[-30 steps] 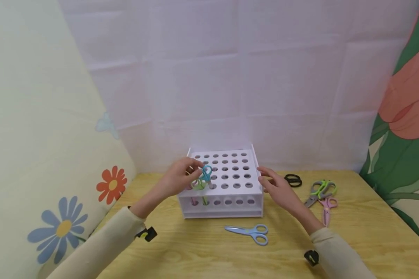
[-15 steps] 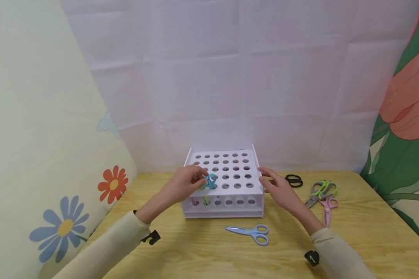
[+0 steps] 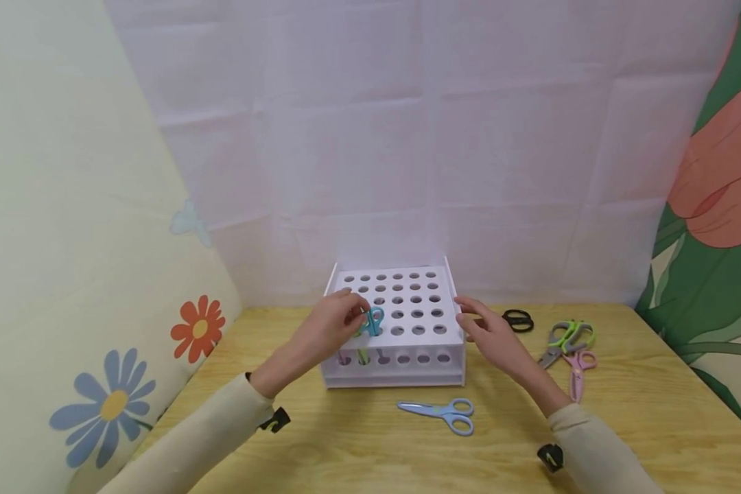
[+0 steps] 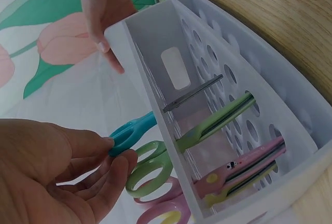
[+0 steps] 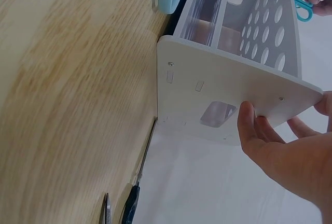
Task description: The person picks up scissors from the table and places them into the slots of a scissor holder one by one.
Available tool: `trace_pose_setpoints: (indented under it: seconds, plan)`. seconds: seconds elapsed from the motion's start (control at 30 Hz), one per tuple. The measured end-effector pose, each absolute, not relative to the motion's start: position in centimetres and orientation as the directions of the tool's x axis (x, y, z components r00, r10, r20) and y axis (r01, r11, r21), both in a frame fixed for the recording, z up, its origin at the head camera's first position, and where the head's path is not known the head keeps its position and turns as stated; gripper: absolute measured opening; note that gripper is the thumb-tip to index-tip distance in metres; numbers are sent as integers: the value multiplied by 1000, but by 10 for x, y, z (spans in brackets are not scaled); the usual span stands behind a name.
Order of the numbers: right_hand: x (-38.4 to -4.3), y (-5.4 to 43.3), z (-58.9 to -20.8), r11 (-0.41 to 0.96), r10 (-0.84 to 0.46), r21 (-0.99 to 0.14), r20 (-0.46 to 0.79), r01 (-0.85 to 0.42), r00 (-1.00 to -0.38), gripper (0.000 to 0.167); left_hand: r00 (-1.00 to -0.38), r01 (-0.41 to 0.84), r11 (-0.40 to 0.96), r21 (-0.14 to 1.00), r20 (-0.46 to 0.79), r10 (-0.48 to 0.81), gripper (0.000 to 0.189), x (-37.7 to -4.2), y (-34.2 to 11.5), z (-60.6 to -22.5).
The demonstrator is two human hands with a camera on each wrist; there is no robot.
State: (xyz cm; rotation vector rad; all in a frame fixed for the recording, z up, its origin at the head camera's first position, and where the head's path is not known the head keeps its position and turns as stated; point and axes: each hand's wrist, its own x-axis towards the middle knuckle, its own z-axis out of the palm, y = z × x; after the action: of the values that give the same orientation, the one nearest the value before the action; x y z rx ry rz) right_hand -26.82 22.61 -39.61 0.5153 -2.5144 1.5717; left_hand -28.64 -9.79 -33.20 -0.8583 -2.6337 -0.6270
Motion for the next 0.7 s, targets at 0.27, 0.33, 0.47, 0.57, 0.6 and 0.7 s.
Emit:
trace_pose_setpoints:
  seconds: [0.27,0.33,0.47,0.57,0.6,0.7]
  plan:
    - [-269,225,-395,403,-214,-845,286,-351,-934,56,-784,592,740,319,443,436,11,-287,-93,-337]
    - [-269,225,-396,402,-215,-845,285,-351,-934,56,-786,589,742,321,442,433,12,-286,-92,-339]
    - [-269,225,-397,398,-219,-845,289,-356,-932,56,-786,595,732,332,430,444,11,-285,-91,-344]
    - [-269,225,-398,400,-220,-841,296,-363,-929,55,-781,603,723,338,433,449,11,-284,-91,-347]
    - [-269,225,-398,403,-220,-839,298,-365,-929,55,-779,605,721,338,437,449,11,-284,-91,-348]
    - [-270,226,-397,407,-218,-836,301,-367,-928,55,-776,602,730,323,452,440,10,-284,-90,-349]
